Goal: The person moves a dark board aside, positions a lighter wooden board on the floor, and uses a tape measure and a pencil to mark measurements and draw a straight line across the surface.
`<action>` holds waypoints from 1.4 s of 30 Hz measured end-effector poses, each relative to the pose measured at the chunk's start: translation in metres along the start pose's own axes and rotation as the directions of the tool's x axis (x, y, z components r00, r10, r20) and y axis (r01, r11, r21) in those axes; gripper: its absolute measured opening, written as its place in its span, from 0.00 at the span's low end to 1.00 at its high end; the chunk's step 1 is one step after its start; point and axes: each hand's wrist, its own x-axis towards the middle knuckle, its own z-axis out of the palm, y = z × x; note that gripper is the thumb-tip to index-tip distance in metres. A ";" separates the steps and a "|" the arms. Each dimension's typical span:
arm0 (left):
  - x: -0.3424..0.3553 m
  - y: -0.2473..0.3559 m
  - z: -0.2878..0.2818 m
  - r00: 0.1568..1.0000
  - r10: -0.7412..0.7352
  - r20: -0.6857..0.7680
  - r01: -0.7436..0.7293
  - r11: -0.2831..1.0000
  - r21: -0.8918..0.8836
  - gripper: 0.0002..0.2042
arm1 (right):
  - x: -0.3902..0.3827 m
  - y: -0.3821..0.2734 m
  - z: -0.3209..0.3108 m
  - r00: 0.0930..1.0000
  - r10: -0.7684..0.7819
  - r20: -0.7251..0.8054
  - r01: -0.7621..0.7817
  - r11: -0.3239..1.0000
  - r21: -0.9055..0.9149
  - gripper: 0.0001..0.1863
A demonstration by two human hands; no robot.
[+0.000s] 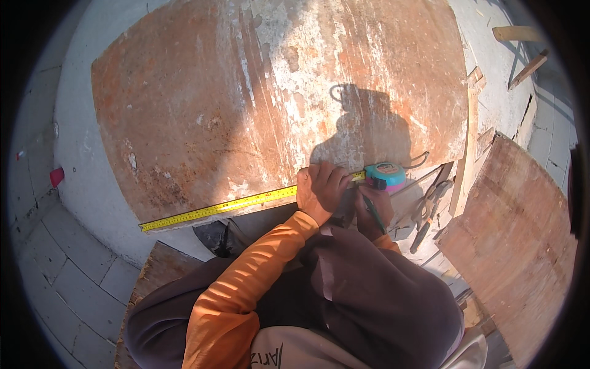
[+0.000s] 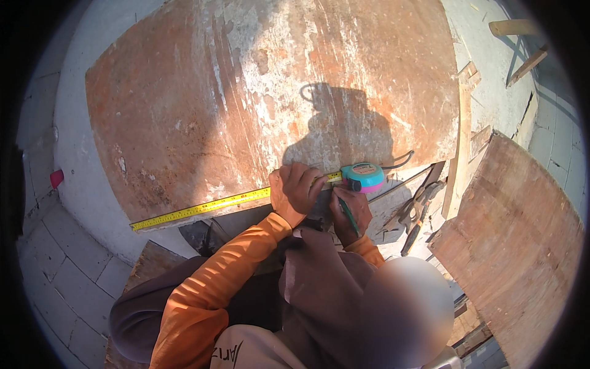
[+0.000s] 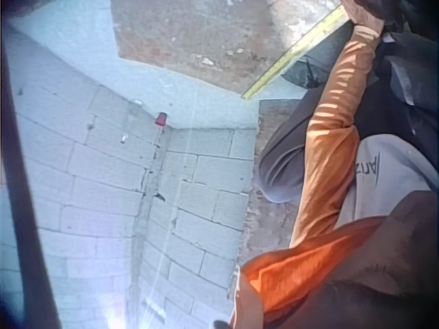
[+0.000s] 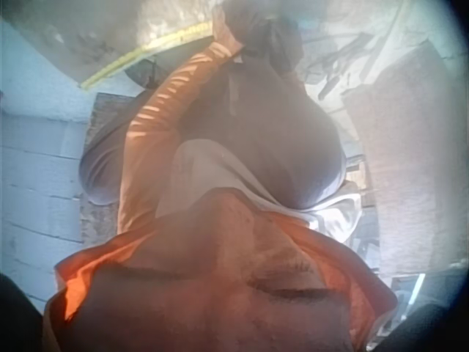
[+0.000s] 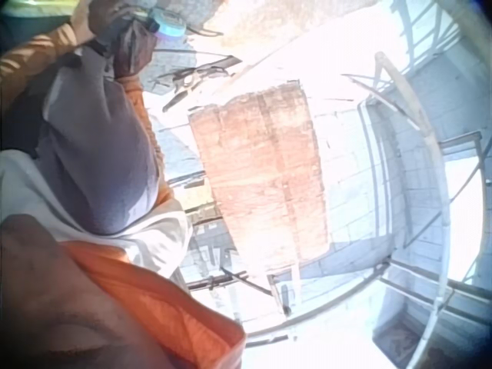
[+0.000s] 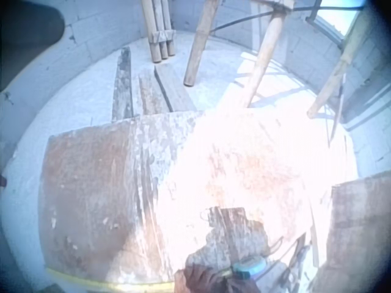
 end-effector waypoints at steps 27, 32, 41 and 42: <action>0.000 -0.001 0.001 0.999 0.024 -0.042 -0.024 1.000 -0.004 0.08 | 0.001 -0.014 0.007 0.991 0.106 -0.083 -0.107 0.994 -0.004 0.11; 0.000 -0.002 0.002 0.999 0.024 -0.048 -0.025 1.000 -0.012 0.08 | 0.002 -0.017 0.007 0.990 0.096 -0.103 -0.093 0.995 0.032 0.12; 0.000 0.001 0.001 0.999 0.015 -0.038 -0.014 1.000 0.013 0.08 | 0.003 -0.016 0.007 0.993 0.049 -0.111 -0.049 0.999 -0.002 0.11; 0.000 0.001 0.000 0.999 0.015 -0.039 -0.014 1.000 0.011 0.08 | 0.004 -0.016 0.008 0.991 0.054 -0.120 -0.054 0.999 0.005 0.11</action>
